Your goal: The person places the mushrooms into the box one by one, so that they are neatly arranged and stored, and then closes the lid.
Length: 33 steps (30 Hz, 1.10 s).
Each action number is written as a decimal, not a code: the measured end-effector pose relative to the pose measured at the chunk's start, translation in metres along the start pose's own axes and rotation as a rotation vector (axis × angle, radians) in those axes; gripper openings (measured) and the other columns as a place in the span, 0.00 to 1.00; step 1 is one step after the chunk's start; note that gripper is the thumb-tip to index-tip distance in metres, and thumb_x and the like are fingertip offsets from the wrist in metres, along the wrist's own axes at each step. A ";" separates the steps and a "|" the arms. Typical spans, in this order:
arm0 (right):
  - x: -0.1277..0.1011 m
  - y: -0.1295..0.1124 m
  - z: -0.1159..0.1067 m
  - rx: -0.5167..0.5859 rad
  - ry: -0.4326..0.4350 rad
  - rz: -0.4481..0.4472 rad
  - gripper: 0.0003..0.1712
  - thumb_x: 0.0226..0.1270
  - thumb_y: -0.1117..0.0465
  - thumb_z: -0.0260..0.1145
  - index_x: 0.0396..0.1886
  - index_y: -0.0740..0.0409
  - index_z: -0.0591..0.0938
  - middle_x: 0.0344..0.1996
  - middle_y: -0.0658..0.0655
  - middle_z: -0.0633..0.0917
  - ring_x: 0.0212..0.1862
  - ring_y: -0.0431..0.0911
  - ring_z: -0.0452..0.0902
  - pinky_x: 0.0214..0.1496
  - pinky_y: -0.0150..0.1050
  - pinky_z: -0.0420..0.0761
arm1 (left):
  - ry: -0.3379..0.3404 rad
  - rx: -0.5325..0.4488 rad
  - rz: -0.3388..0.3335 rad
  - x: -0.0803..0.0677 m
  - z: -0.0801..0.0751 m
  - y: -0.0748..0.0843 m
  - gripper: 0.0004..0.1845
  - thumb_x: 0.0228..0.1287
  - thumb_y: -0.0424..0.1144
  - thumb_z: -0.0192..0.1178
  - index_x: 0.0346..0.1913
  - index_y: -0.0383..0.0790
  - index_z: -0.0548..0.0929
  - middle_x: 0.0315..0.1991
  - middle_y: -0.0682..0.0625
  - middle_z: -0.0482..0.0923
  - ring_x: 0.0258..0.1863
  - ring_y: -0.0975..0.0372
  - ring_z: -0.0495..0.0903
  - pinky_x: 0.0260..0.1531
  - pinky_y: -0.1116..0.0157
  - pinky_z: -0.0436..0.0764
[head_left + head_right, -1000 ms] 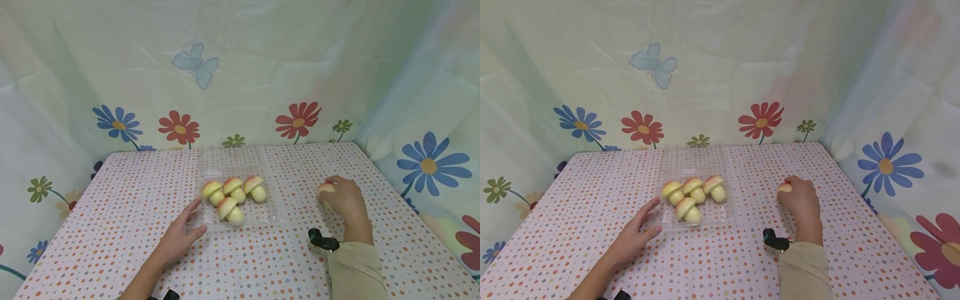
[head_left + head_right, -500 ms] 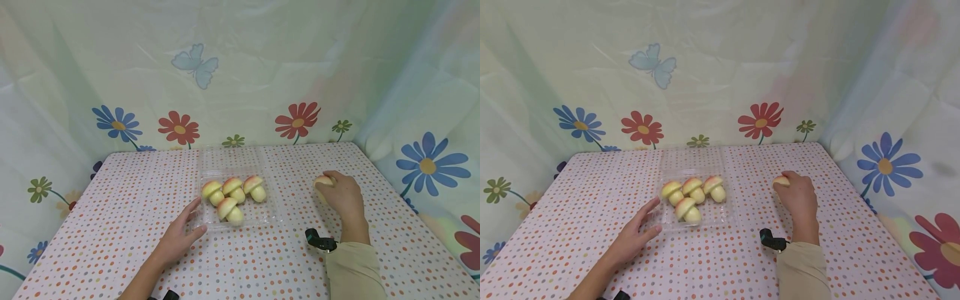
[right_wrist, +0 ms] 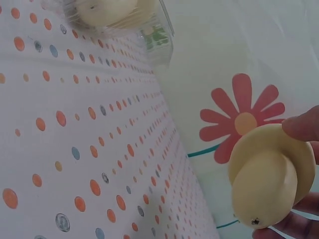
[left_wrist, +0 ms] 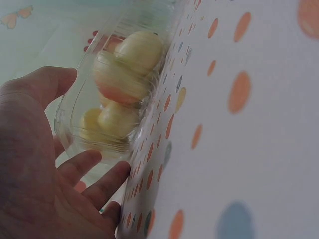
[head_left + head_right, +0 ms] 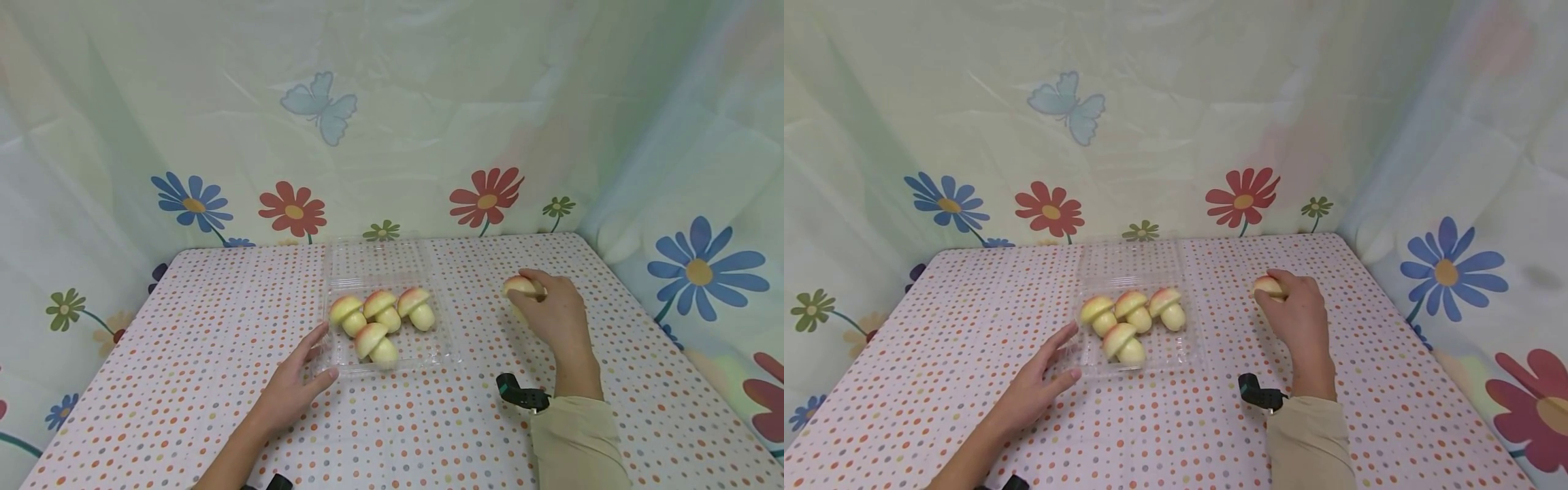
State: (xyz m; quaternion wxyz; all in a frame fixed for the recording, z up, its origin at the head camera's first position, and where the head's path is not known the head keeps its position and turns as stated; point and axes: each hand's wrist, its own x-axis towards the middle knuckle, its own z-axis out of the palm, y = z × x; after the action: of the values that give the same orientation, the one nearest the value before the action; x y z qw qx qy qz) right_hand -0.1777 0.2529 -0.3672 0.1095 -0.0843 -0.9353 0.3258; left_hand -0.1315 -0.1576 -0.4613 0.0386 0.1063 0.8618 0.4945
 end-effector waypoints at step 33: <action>-0.008 -0.027 0.001 0.125 -0.050 -0.190 0.30 0.73 0.51 0.67 0.71 0.56 0.78 0.64 0.67 0.75 0.56 0.63 0.79 0.40 0.39 0.77 | 0.000 0.016 -0.009 0.000 0.000 0.001 0.42 0.73 0.50 0.64 0.83 0.58 0.54 0.83 0.56 0.55 0.77 0.47 0.67 0.73 0.32 0.60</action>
State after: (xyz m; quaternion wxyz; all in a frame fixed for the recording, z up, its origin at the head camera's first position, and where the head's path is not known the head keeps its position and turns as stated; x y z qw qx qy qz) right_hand -0.1729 0.2298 -0.3526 0.1217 0.0197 -0.9193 0.3738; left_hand -0.1313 -0.1571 -0.4606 0.0401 0.1025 0.8662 0.4875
